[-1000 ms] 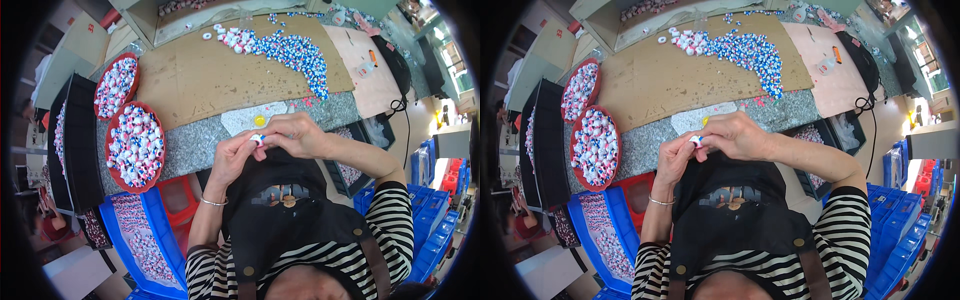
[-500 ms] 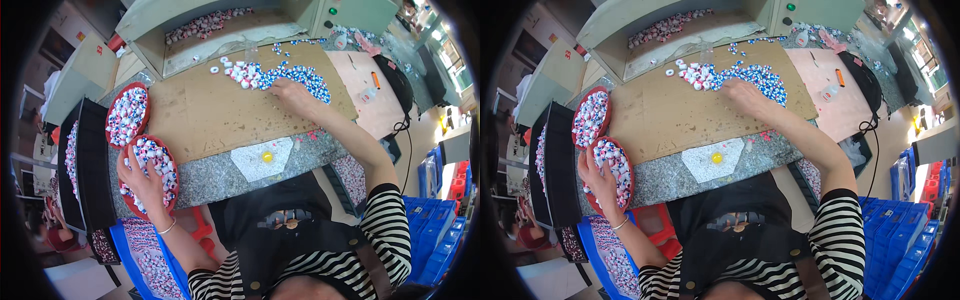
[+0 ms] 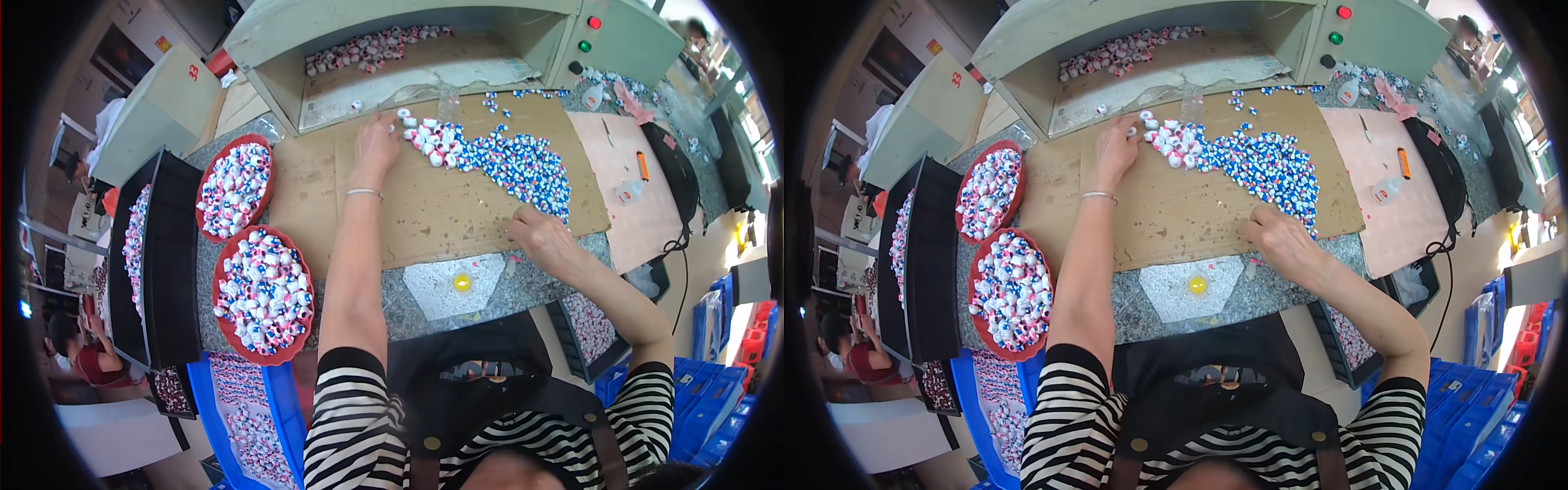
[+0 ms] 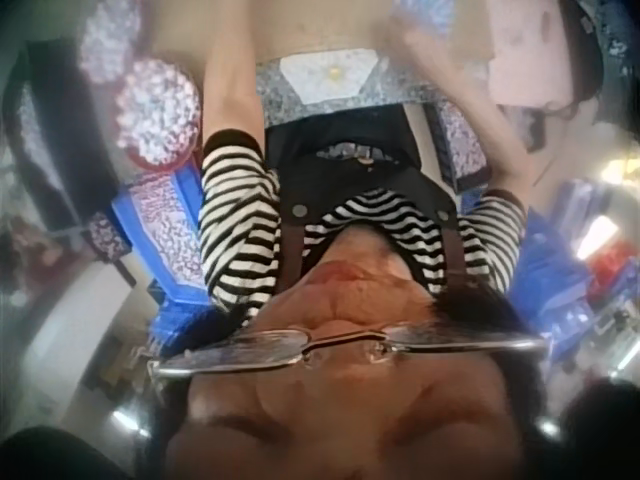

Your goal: The person assembles small plastic parts by hand, then applies glue to them with a glue applicator.

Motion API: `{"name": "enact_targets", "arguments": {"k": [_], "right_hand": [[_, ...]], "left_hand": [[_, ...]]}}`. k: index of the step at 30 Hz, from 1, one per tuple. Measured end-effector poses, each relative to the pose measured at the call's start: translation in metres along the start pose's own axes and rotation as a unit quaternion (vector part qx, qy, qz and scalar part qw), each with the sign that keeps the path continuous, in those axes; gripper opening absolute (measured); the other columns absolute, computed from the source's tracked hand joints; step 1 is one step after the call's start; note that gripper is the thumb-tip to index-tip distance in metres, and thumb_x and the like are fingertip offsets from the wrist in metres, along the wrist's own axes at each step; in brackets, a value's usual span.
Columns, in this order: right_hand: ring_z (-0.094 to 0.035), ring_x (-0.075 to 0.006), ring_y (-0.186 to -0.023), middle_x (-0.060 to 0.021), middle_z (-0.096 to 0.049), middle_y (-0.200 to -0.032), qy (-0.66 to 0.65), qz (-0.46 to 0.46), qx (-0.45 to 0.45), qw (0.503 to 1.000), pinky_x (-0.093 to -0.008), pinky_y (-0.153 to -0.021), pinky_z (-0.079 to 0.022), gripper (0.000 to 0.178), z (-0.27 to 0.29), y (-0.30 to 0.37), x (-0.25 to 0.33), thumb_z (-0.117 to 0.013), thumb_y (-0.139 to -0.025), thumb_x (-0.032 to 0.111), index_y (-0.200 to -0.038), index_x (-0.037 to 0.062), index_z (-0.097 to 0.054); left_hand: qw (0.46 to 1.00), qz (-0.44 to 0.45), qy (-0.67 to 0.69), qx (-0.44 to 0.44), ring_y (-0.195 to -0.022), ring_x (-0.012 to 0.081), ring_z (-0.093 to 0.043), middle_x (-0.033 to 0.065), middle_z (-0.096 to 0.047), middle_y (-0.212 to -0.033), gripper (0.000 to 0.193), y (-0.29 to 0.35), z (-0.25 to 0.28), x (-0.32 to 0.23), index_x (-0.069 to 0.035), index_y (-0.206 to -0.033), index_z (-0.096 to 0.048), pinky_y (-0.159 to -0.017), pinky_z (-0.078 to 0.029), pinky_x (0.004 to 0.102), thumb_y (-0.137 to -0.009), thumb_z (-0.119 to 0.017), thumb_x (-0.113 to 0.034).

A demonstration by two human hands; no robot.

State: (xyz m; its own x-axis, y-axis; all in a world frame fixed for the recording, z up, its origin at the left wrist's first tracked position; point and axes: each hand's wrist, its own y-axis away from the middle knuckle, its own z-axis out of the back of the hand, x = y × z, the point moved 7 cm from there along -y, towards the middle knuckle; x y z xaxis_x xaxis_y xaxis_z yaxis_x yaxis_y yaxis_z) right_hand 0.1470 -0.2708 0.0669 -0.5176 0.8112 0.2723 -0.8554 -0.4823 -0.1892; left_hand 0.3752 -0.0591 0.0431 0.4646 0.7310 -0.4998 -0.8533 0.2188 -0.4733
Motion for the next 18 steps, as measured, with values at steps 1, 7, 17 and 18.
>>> {"name": "enact_targets", "arguments": {"k": [1, 7, 17, 18], "right_hand": [[-0.061, -0.0328, -0.082, -0.0152, -0.055, -0.094, -0.003, -0.014, 0.024, 1.0, -0.04, -0.067, -0.051, 0.023, -0.004, 0.008, 0.001, -0.056, -0.077, 0.0, -0.099, 0.0, -0.06], [-0.062, -0.0339, -0.08, -0.0149, -0.058, -0.088, 0.008, -0.014, 0.016, 1.0, -0.0402, -0.067, -0.051, 0.026, -0.01, 0.018, -0.005, -0.061, -0.078, 0.001, -0.104, -0.0006, -0.061], [-0.062, -0.0333, -0.076, -0.0148, -0.06, -0.084, -0.151, 0.106, 0.017, 0.983, -0.0411, -0.064, -0.049, 0.022, -0.011, 0.007, 0.067, -0.062, -0.08, 0.002, -0.101, -0.0006, -0.063], [-0.062, -0.0333, -0.076, -0.0148, -0.06, -0.084, -0.151, 0.106, 0.019, 0.983, -0.0411, -0.064, -0.049, 0.022, -0.011, 0.004, 0.074, -0.062, -0.08, 0.002, -0.101, -0.0006, -0.063]], "left_hand": [[0.999, 0.02, -0.023, 0.018, -0.101, 0.0394, -0.059, 0.021, -0.058, -0.114, 0.026, 0.0, -0.005, 0.005, -0.006, -0.105, -0.065, -0.086, -0.048, 0.0477, -0.08, -0.06, -0.002], [0.889, 0.244, 0.381, 0.065, -0.08, 0.0117, -0.06, 0.0057, -0.062, -0.094, 0.022, 0.065, 0.008, -0.02, -0.004, -0.108, -0.064, -0.071, -0.05, 0.0258, -0.087, -0.065, -0.013], [0.778, 0.293, 0.55, 0.08, -0.086, 0.0093, -0.06, 0.006, -0.062, -0.102, 0.038, 0.266, 0.073, -0.068, 0.002, -0.122, -0.055, -0.077, -0.05, 0.0223, -0.085, -0.063, 0.005], [0.784, 0.278, 0.549, 0.077, -0.088, 0.0095, -0.061, 0.0069, -0.062, -0.103, 0.041, 0.273, 0.078, -0.07, 0.002, -0.123, -0.055, -0.077, -0.05, 0.0218, -0.084, -0.063, 0.008]]}}
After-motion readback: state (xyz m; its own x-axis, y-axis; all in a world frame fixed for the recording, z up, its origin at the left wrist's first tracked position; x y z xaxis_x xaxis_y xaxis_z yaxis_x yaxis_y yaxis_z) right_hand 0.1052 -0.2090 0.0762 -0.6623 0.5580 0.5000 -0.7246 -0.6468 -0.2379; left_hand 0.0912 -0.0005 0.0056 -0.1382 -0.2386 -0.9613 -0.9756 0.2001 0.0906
